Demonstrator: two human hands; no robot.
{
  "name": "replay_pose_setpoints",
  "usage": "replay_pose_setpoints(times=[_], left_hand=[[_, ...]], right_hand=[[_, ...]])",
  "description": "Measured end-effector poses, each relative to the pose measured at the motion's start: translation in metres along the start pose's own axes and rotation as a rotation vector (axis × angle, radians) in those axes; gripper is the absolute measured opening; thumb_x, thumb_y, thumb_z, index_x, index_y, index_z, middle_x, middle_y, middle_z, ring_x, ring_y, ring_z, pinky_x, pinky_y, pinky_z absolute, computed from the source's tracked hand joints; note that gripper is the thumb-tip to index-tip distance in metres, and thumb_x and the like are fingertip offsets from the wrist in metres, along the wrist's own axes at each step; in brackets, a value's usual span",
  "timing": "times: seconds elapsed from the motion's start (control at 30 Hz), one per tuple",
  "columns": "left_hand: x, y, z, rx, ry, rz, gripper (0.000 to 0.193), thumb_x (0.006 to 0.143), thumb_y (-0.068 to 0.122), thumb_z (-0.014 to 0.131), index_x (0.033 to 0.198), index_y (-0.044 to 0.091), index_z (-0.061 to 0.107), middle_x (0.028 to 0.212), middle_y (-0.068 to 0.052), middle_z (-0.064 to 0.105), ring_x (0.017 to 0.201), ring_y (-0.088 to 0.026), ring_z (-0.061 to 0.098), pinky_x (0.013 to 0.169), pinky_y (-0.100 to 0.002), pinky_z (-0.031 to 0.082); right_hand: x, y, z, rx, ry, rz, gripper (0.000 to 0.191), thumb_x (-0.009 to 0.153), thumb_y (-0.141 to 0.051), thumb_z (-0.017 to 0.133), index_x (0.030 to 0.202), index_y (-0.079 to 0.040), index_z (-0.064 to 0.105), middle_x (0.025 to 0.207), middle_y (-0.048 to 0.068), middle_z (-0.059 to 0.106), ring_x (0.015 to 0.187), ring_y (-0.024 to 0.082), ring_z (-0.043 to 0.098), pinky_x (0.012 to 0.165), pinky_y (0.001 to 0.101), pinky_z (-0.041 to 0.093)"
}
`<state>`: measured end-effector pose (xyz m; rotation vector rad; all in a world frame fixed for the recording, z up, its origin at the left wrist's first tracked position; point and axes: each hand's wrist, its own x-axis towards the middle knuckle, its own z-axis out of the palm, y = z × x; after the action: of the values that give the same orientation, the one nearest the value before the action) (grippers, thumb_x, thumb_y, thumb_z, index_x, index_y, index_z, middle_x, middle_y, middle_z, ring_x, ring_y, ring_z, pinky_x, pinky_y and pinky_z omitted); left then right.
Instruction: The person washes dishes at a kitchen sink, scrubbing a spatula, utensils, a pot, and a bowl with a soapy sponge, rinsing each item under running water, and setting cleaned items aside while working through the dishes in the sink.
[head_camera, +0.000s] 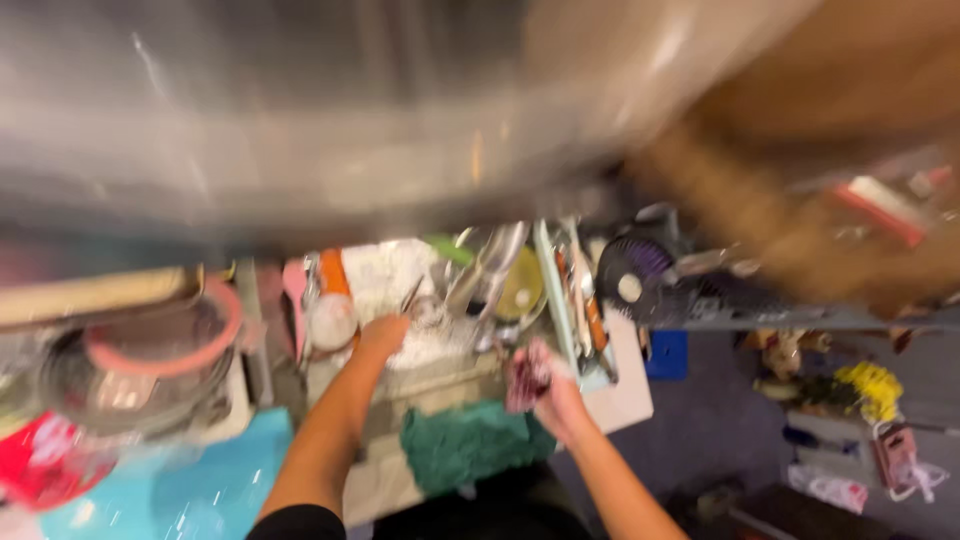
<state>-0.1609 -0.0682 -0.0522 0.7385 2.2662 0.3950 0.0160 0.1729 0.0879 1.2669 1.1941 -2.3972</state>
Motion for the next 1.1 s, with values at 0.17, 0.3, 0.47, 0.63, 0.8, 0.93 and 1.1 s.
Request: replay_pose_setpoints(times=[0.17, 0.3, 0.47, 0.63, 0.8, 0.93, 1.1], left_hand=[[-0.017, 0.020, 0.009, -1.416, -0.210, 0.070, 0.035, 0.105, 0.035, 0.043, 0.130, 0.016, 0.058, 0.127, -0.006, 0.073, 0.104, -0.023, 0.070, 0.074, -0.044, 0.053], [-0.050, 0.040, -0.011, -1.161, 0.217, 0.190, 0.035, 0.100, 0.030, 0.052, 0.123, 0.006, 0.062, 0.104, -0.013, 0.074, 0.087, -0.026, 0.075, 0.068, -0.042, 0.057], [-0.094, 0.058, -0.056, -0.485, 0.634, 0.049, 0.030, 0.099, 0.029, 0.061, 0.106, 0.001, 0.070, 0.080, -0.019, 0.073, 0.068, -0.032, 0.075, 0.062, -0.044, 0.058], [-0.104, 0.048, -0.057, 0.116, 0.758, 0.034, 0.031, 0.095, 0.033, 0.064, 0.079, 0.006, 0.070, 0.076, -0.019, 0.072, 0.067, -0.037, 0.070, 0.058, -0.050, 0.055], [-0.076, 0.083, -0.012, 0.236, 0.617, 0.125, 0.023, 0.101, 0.022, 0.053, 0.096, 0.002, 0.062, 0.082, -0.018, 0.070, 0.071, -0.037, 0.072, 0.055, -0.048, 0.057], [-0.083, 0.120, 0.023, 0.321, 0.433, 0.230, 0.021, 0.098, 0.012, 0.051, 0.114, -0.001, 0.055, 0.090, -0.019, 0.069, 0.075, -0.037, 0.073, 0.061, -0.046, 0.060], [-0.121, 0.120, 0.013, -0.171, 0.337, 0.321, 0.047, 0.097, 0.014, 0.050, 0.141, -0.004, 0.046, 0.081, -0.027, 0.068, 0.069, -0.044, 0.069, 0.060, -0.053, 0.054]], right_hand=[[0.026, 0.025, 0.002, 0.126, -0.262, -0.128, 0.027, 0.108, -0.031, 0.058, 0.097, -0.007, 0.064, 0.084, 0.007, 0.066, 0.075, 0.020, 0.064, 0.069, 0.0357, 0.051], [0.039, 0.039, 0.017, 0.233, -0.048, -0.058, 0.025, 0.104, -0.029, 0.051, 0.102, -0.009, 0.065, 0.091, 0.004, 0.067, 0.084, 0.020, 0.065, 0.076, 0.0373, 0.053], [0.042, 0.047, 0.030, 0.246, -0.117, -0.085, 0.027, 0.105, -0.032, 0.049, 0.105, -0.010, 0.063, 0.092, 0.006, 0.067, 0.086, 0.023, 0.064, 0.075, 0.0409, 0.051], [0.043, 0.050, 0.045, 0.432, -0.321, -0.171, 0.031, 0.105, -0.034, 0.049, 0.108, -0.007, 0.064, 0.087, 0.010, 0.066, 0.080, 0.026, 0.063, 0.073, 0.0433, 0.052], [0.043, 0.047, 0.076, 0.728, -0.011, -0.201, 0.034, 0.100, -0.029, 0.042, 0.119, -0.009, 0.062, 0.101, 0.008, 0.072, 0.094, 0.025, 0.068, 0.083, 0.0425, 0.054], [0.054, 0.032, 0.083, 0.537, 0.064, -0.447, 0.016, 0.108, -0.021, 0.056, 0.107, -0.006, 0.052, 0.089, 0.012, 0.060, 0.076, 0.027, 0.063, 0.065, 0.0411, 0.054], [0.069, 0.011, 0.058, 0.310, -0.030, -0.557, 0.019, 0.105, -0.018, 0.054, 0.093, -0.005, 0.059, 0.077, 0.012, 0.061, 0.060, 0.024, 0.060, 0.052, 0.0355, 0.051]])
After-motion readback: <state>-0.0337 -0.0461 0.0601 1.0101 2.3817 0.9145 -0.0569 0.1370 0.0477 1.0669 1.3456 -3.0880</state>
